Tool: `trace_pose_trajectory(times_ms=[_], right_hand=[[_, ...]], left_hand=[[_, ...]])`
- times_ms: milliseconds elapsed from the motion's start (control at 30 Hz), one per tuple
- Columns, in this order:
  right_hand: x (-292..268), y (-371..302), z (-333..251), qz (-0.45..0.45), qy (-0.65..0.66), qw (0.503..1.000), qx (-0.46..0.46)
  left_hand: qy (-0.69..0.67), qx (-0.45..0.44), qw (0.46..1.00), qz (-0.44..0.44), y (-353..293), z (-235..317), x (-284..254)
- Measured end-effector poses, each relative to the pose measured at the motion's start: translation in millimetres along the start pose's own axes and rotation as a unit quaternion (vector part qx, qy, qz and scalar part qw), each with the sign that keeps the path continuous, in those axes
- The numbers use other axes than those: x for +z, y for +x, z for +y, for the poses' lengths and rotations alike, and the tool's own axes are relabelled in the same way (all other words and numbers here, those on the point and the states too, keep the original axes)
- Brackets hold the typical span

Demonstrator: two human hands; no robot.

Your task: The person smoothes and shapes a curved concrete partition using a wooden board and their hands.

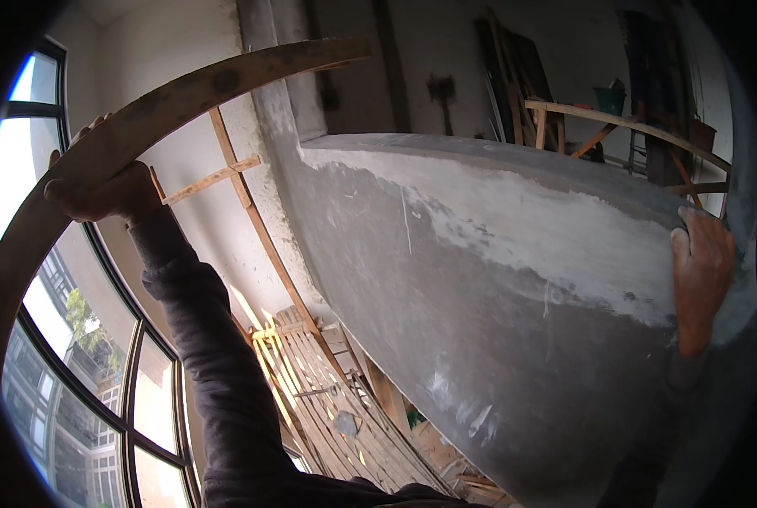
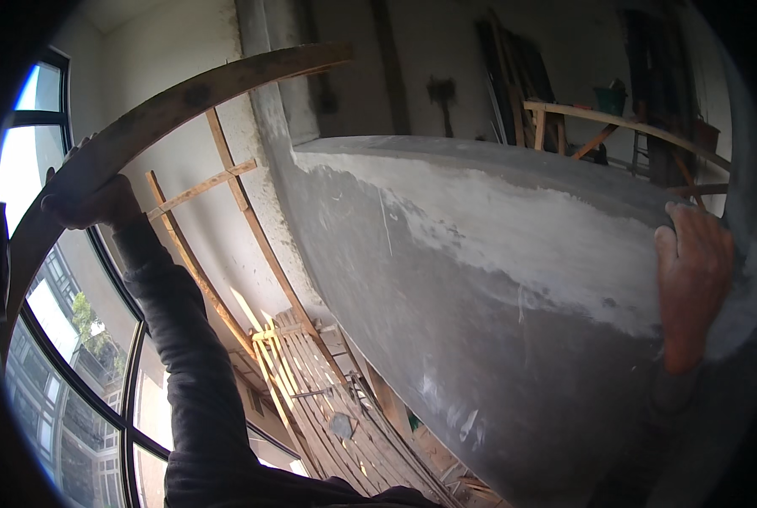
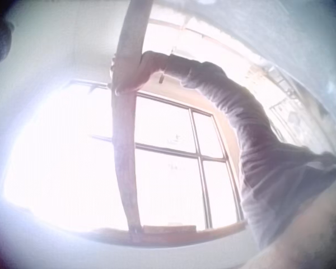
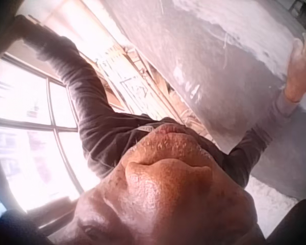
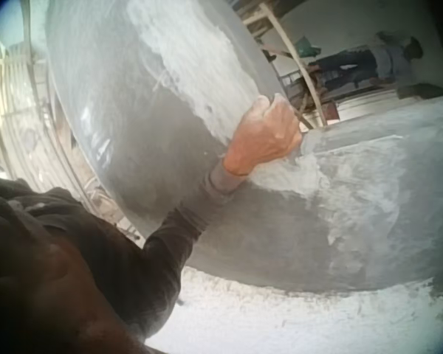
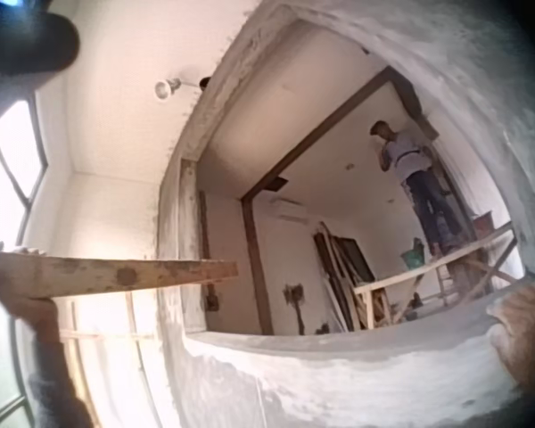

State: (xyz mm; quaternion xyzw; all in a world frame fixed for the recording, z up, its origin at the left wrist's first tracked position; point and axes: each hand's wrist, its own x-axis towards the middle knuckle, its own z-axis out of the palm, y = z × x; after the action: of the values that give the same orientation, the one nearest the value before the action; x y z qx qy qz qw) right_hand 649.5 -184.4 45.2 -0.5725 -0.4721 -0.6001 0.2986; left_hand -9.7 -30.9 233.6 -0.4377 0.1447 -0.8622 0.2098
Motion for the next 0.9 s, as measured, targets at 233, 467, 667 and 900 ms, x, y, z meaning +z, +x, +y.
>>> trace_pose_trajectory(times_ms=[233, 467, 667, 900], right_hand=[[0, -1, 2, -0.010, 0.009, 1.000, 0.001], [2, -7, 6, -0.019, -0.010, 0.999, 0.034], [6, -11, 14, -0.035, -0.004, 0.999, 0.040], [9, -13, 25, -0.038, -0.005, 0.999, 0.032]], left_hand=[[-0.006, 0.006, 1.000, 0.002, -6, -3, 5], [0.054, 0.040, 0.997, -0.030, 2, -11, -14], [0.151, 0.084, 0.984, -0.039, -4, -9, -24], [0.151, 0.061, 0.986, -0.048, -2, -21, -53]])
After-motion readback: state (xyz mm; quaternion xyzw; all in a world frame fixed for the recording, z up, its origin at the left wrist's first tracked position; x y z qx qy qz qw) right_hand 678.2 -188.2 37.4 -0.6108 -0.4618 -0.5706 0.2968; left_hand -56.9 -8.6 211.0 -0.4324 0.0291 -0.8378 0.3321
